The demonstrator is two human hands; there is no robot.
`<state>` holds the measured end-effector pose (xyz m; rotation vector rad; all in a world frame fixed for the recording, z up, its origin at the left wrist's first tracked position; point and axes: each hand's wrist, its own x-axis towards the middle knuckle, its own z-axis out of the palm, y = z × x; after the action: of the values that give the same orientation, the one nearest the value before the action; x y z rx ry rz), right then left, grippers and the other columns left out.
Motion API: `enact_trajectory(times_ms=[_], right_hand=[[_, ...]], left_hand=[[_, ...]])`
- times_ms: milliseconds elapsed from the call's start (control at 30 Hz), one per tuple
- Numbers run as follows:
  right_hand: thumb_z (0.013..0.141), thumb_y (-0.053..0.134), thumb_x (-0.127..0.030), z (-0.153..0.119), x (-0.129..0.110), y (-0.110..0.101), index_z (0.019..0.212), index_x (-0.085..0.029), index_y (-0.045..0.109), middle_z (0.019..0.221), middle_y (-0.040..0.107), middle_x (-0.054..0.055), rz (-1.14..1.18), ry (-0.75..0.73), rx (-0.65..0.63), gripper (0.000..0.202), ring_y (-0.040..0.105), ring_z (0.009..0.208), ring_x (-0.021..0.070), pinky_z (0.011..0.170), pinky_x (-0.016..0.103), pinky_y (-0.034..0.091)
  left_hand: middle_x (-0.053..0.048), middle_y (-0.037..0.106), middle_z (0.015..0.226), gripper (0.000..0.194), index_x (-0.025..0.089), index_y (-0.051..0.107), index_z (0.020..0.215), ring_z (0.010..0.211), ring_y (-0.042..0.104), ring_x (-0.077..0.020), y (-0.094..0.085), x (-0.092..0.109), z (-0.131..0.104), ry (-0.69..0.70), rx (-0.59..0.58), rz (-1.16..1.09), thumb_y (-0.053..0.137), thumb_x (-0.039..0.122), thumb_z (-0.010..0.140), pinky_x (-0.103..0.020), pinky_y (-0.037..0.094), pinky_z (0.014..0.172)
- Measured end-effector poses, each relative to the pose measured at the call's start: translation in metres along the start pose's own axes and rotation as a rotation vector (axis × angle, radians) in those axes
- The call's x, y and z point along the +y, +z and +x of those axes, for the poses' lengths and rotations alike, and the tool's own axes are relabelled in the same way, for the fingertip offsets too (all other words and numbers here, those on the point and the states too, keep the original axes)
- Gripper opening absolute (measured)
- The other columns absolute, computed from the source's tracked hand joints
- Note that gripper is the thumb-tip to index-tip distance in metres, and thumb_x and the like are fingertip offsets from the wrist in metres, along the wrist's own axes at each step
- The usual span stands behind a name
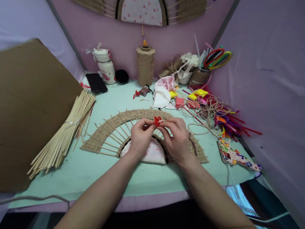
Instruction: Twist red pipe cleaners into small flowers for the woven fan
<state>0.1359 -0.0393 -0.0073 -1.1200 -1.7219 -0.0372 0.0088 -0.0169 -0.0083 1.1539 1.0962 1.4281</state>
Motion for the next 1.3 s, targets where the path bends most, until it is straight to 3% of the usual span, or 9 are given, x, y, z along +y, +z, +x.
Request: enact_trajectory(times_ms=[567, 900, 1300], right_hand=[[0.088, 0.054, -0.021, 0.001, -0.01, 0.001, 0.083, -0.019, 0.061, 0.082, 0.061, 0.006, 0.027, 0.084, 0.016, 0.008, 0.056, 0.083, 0.0192, 0.075, 0.035, 0.047], [0.087, 0.058, -0.02, -0.004, -0.006, 0.004, 0.091, -0.019, 0.065, 0.088, 0.061, 0.007, 0.107, 0.098, 0.087, 0.009, 0.059, 0.084, 0.0178, 0.072, 0.033, 0.051], [0.085, 0.059, -0.018, -0.004, -0.006, 0.005, 0.089, -0.022, 0.067, 0.085, 0.062, 0.005, 0.098, 0.006, 0.067, 0.009, 0.058, 0.084, 0.0185, 0.076, 0.035, 0.05]], left_hand=[[0.0, 0.062, 0.069, 0.009, 0.017, 0.063, 0.068, 0.069, 0.057, -0.0124, 0.003, -0.005, -0.005, 0.043, 0.023, 0.007, 0.07, 0.022, 0.068, -0.025, 0.044, 0.068], [0.003, 0.063, 0.068, 0.017, 0.017, 0.063, 0.068, 0.067, 0.056, -0.0092, 0.0, -0.013, 0.009, -0.083, 0.079, -0.342, 0.077, 0.019, 0.059, -0.023, 0.043, 0.071], [0.001, 0.064, 0.069, 0.014, 0.017, 0.066, 0.068, 0.069, 0.057, -0.0117, 0.0, -0.01, 0.003, -0.011, -0.007, -0.153, 0.077, 0.024, 0.062, -0.024, 0.044, 0.07]])
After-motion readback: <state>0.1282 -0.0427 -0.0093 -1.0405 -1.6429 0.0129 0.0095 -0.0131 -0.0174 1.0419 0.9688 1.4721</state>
